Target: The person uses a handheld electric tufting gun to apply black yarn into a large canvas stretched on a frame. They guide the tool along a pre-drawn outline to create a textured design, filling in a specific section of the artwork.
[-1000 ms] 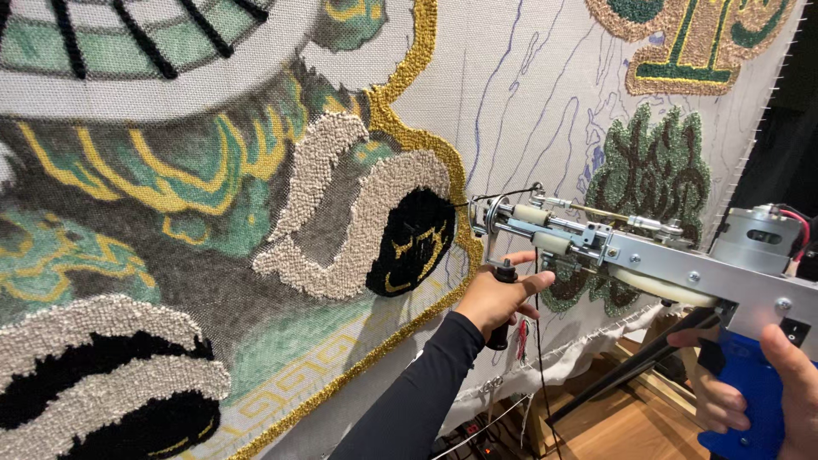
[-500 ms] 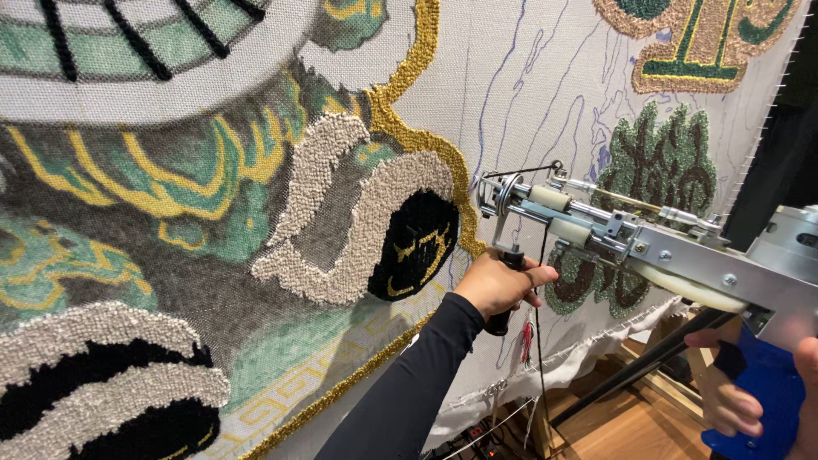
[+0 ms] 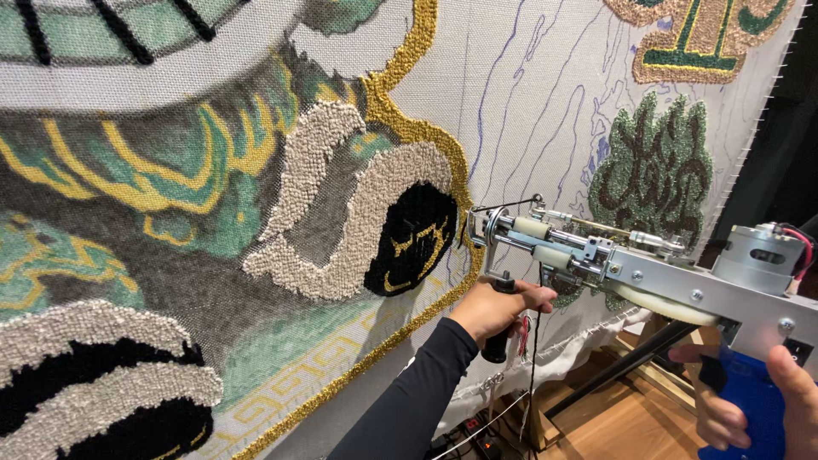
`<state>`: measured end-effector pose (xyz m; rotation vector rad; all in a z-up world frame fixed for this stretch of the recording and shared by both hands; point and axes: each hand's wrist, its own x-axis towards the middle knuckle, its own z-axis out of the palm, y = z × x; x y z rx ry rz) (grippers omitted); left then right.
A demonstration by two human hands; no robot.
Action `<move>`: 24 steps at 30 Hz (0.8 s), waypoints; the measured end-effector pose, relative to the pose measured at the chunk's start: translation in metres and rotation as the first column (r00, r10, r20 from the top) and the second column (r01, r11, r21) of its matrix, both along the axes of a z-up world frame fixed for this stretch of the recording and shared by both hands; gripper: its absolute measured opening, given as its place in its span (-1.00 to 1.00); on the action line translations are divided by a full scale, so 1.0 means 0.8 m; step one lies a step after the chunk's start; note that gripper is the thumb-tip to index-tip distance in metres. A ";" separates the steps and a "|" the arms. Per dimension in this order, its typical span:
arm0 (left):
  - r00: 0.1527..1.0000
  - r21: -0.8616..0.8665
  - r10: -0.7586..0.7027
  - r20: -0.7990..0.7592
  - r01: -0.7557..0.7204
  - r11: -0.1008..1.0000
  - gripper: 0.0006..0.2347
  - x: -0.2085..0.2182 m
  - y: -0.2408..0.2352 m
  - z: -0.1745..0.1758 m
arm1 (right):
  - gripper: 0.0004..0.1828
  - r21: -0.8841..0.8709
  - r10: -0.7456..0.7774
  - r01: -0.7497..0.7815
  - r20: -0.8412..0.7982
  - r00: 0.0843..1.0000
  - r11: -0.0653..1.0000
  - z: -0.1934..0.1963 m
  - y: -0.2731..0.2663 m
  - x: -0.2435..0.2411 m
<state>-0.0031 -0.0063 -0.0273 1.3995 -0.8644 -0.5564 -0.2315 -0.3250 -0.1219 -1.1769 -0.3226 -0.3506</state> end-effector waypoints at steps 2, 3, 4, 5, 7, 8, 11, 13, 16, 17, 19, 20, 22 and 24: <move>0.999 0.024 0.035 0.015 -0.035 0.999 -0.73 0.002 -0.001 -0.008 | 0.02 -0.008 -0.059 0.059 -0.034 0.998 0.998 -0.004 -0.003 -0.001; 0.999 0.006 0.031 0.017 -0.031 0.999 -0.76 0.003 -0.002 -0.010 | 0.02 -0.004 -0.042 0.041 -0.042 0.998 0.999 -0.006 -0.004 -0.002; 0.999 -0.011 0.028 0.018 -0.027 1.000 -0.78 0.005 -0.004 -0.013 | 0.03 0.001 -0.024 0.024 -0.050 0.998 1.000 -0.006 -0.006 -0.003; 1.000 -0.029 0.024 0.020 -0.024 0.999 -0.80 0.006 -0.006 -0.015 | 0.03 0.006 -0.007 0.007 -0.058 0.998 1.000 -0.007 -0.006 -0.003; 0.998 0.003 0.047 0.036 -0.047 0.999 -0.82 0.010 -0.006 -0.020 | 0.05 0.009 0.040 -0.039 -0.060 0.997 0.999 -0.007 -0.005 0.000; 0.997 0.018 0.057 0.045 -0.057 0.998 -0.82 0.012 -0.008 -0.021 | 0.06 0.009 0.061 -0.060 -0.060 0.996 0.998 -0.006 -0.005 0.000; 0.996 0.028 0.053 0.077 -0.056 0.998 -0.82 0.018 -0.009 -0.022 | 0.06 0.024 0.096 -0.095 -0.057 0.994 0.995 -0.004 -0.001 0.001; 0.992 0.054 0.096 0.087 -0.101 0.993 -0.83 0.019 -0.007 -0.023 | 0.05 0.034 0.026 -0.024 -0.072 0.997 0.999 -0.004 0.005 0.001; 0.989 0.071 0.115 0.090 -0.121 0.990 -0.82 0.023 -0.004 -0.019 | 0.04 0.029 0.005 -0.003 -0.077 0.997 1.000 0.004 0.012 0.005; 0.990 0.072 0.113 0.088 -0.119 0.990 -0.82 0.024 -0.004 -0.018 | 0.04 0.024 0.011 -0.009 -0.076 0.997 1.000 0.006 0.014 0.006; 0.986 0.072 0.136 0.097 -0.144 0.987 -0.82 0.025 -0.003 -0.015 | 0.03 0.046 -0.009 0.013 -0.075 0.997 0.999 0.008 0.020 0.007; 0.984 0.073 0.149 0.100 -0.157 0.985 -0.82 0.026 -0.002 -0.014 | 0.02 0.058 -0.019 0.023 -0.075 0.997 0.998 0.008 0.023 0.008; 0.982 0.074 0.164 0.090 -0.170 0.983 -0.81 0.026 0.001 -0.011 | 0.02 0.003 -0.117 0.118 -0.112 0.987 0.993 0.010 0.022 0.012; 0.981 0.084 0.174 0.081 -0.181 0.980 -0.80 0.027 0.003 -0.007 | 0.01 -0.020 -0.136 0.135 -0.122 0.983 0.991 0.011 0.021 0.017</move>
